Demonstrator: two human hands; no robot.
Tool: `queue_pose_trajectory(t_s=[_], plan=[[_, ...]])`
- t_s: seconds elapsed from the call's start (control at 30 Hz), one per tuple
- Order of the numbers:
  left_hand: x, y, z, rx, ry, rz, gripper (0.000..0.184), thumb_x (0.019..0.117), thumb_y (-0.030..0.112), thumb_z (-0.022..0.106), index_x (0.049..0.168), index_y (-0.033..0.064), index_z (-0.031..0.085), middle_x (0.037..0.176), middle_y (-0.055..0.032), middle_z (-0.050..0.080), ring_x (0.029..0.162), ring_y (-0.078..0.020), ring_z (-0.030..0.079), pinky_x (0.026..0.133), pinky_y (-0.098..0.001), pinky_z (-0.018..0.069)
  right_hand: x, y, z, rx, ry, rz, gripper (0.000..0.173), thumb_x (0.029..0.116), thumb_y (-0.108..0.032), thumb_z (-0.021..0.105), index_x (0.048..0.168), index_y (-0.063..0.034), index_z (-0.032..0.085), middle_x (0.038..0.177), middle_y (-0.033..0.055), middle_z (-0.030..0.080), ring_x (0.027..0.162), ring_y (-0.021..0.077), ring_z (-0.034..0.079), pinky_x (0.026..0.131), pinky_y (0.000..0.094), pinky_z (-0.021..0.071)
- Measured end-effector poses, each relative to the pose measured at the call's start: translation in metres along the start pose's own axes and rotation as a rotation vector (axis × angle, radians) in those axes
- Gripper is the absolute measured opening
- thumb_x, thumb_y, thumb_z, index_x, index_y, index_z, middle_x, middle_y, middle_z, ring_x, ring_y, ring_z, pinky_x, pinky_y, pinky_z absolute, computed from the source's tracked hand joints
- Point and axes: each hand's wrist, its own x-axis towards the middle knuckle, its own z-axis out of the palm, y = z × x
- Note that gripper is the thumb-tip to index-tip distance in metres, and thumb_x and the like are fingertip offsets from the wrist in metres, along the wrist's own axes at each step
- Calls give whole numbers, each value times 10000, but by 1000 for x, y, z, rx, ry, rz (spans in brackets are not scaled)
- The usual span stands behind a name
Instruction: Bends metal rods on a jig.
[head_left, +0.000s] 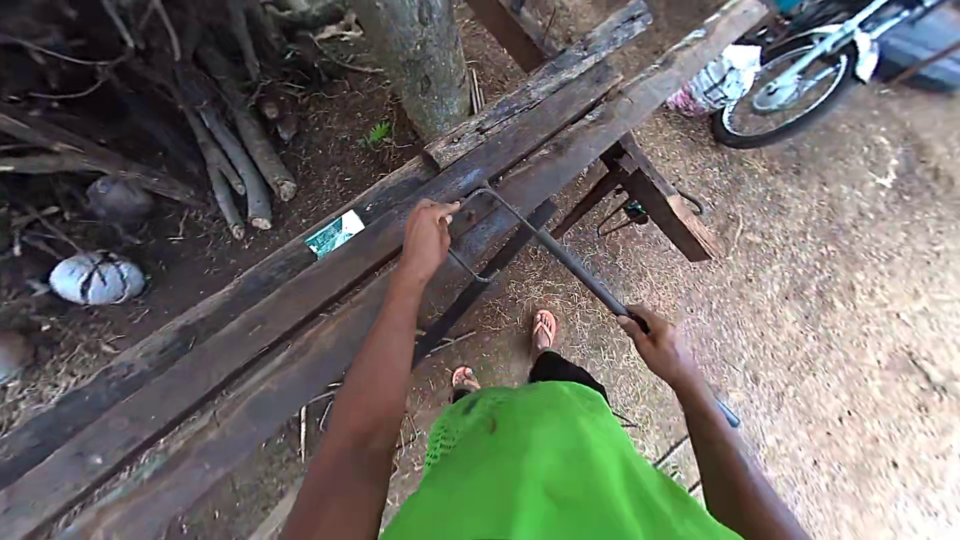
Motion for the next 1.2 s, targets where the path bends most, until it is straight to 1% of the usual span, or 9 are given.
queue_pose_trajectory(t_s=[0.13,0.27,0.4,0.5,0.67,0.83,0.97,1.07,1.2], plan=[[-1,-18,-8,-25,-124,-12,315,1032,14,508,1263,45,719,1303,-190,677,1275,-338,607,1123,-514,438,-27,-12,15,-5,-43,44,446,1074,-413,492,1322,-76,646,938,159,692,789,281,660,763,518,538],[-6,-31,11,-223,65,-17,231,1003,30,594,1186,25,735,1223,-145,719,1155,-234,680,1059,-427,510,-40,-10,28,16,-7,44,459,1073,-435,485,1298,-77,662,886,141,693,755,278,664,736,527,541],[-16,-19,13,-300,194,-37,196,1007,54,608,1158,36,731,1135,-111,742,1038,-170,706,982,-382,546,-43,-9,22,61,82,-35,448,1070,-433,483,1256,-76,681,802,94,655,663,217,612,649,466,522],[-8,-16,18,-281,182,-52,186,995,76,635,1146,42,739,1129,-111,745,1040,-184,709,983,-402,548,-40,-17,9,79,83,-34,445,1069,-446,480,1237,-86,680,788,65,634,645,186,588,625,433,508],[14,2,16,-150,94,-154,185,981,69,643,1124,61,760,1130,-127,746,1084,-249,697,1018,-478,510,-9,-15,-6,36,-29,60,430,1079,-446,469,1244,-103,669,797,84,625,682,230,595,671,487,499],[0,-24,15,-239,216,-189,219,1024,154,600,1159,27,717,1117,-144,731,977,-227,727,943,-450,582,14,1,0,84,-112,52,420,1083,-424,471,1242,-93,675,834,96,634,719,227,598,713,479,504],[-28,-26,26,-149,164,-95,395,1054,285,572,1356,40,641,1291,-173,673,1188,-261,653,1062,-455,504,24,15,9,143,-223,-4,434,1095,-402,437,1293,-67,631,845,90,626,705,200,597,700,437,522],[-34,-18,55,15,257,-50,386,1045,275,580,1335,36,667,1333,-229,598,1297,-391,525,1123,-525,407,31,10,6,168,-366,-80,421,1101,-374,422,1318,-50,581,845,77,629,672,174,620,662,391,558],[-32,-24,71,61,361,-37,329,1042,222,568,1310,77,692,1328,-192,606,1294,-362,524,1120,-484,411,45,-2,14,249,-407,-147,422,1092,-378,454,1335,-50,563,818,44,627,626,131,615,620,333,562]])
